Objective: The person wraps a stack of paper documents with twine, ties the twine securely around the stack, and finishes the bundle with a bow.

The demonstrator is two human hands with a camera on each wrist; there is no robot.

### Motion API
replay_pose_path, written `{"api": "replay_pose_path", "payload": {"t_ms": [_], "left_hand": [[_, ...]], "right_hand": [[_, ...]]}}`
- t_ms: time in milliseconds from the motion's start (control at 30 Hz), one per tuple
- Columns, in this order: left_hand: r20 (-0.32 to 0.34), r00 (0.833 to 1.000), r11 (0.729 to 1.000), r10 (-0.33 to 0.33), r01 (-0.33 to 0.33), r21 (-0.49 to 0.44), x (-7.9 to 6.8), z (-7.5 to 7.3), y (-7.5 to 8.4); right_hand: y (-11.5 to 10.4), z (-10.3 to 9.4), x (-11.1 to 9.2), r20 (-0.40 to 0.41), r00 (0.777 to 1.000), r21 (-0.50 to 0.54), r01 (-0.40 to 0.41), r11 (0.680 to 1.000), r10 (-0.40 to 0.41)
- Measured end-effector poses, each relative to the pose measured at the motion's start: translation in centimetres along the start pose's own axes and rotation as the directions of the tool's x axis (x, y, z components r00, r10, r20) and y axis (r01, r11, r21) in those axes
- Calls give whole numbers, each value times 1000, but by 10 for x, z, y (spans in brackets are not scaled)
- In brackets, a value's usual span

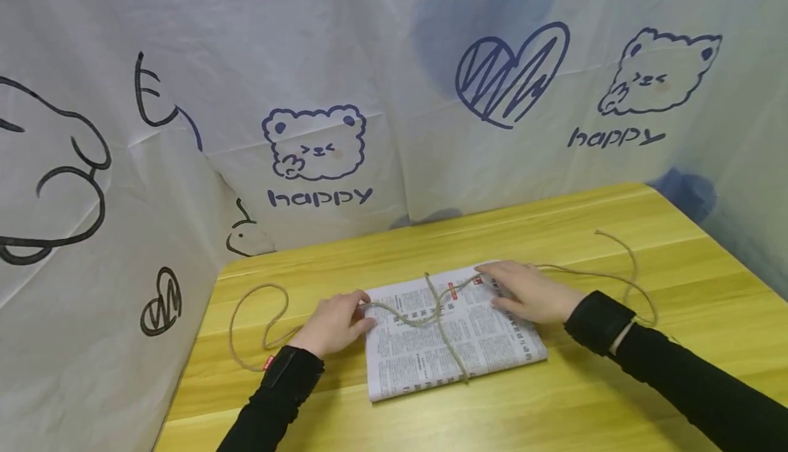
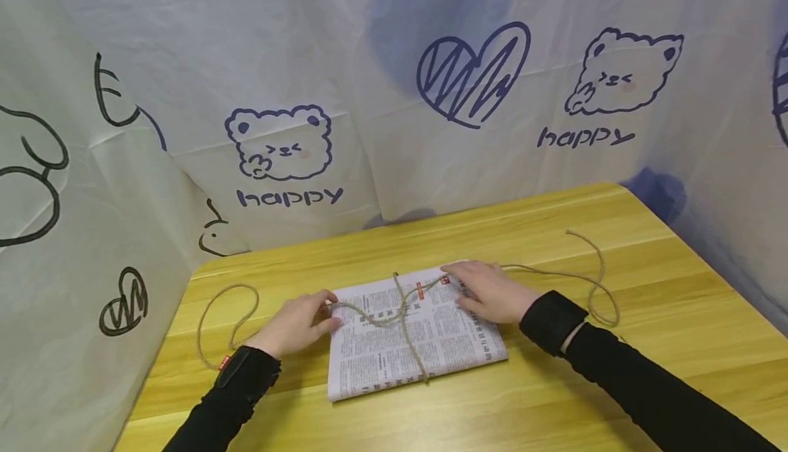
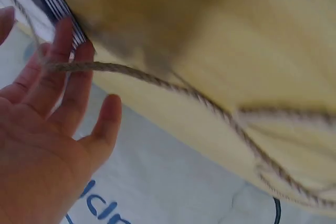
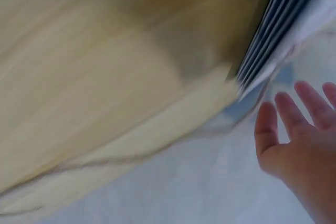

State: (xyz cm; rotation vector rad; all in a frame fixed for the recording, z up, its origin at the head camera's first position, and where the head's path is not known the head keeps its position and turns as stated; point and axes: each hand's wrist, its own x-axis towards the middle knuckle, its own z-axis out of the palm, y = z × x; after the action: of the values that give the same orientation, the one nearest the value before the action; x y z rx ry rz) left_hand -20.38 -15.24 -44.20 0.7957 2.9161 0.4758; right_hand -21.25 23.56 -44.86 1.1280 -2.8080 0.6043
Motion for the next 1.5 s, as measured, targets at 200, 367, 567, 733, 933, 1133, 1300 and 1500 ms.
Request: {"api": "replay_pose_path", "payload": {"t_ms": [200, 367, 567, 733, 933, 1133, 1300, 1500], "left_hand": [[43, 999, 990, 5, 1, -139, -1, 11, 10], [59, 998, 989, 21, -12, -148, -2, 13, 15], [47, 998, 987, 39, -31, -160, -1, 23, 19], [5, 999, 989, 35, -34, -146, 0, 27, 20], [-24, 1000, 993, 13, -16, -114, -5, 25, 18], [-58, 998, 995, -30, 25, -100, -13, 22, 11], [-55, 998, 995, -41, 36, -90, -15, 23, 8], [-31, 996, 990, -89, 85, -108, -18, 21, 5]], "right_hand": [[-13, 17, 11, 14, 1000, -39, -10, 999, 11], [-15, 22, 18, -2, 998, -48, -63, 997, 63], [-13, 23, 24, 7, 999, -86, -43, 995, 43], [-10, 23, 21, -8, 1000, -122, 11, 992, -12], [-11, 16, 9, -6, 996, -130, 89, 988, -90], [-6, 6, -7, 40, 998, 56, 37, 998, -39], [0, 5, -13, 89, 996, 132, -36, 991, 24], [9, 5, -23, 124, 989, 196, -104, 975, 81]]}}
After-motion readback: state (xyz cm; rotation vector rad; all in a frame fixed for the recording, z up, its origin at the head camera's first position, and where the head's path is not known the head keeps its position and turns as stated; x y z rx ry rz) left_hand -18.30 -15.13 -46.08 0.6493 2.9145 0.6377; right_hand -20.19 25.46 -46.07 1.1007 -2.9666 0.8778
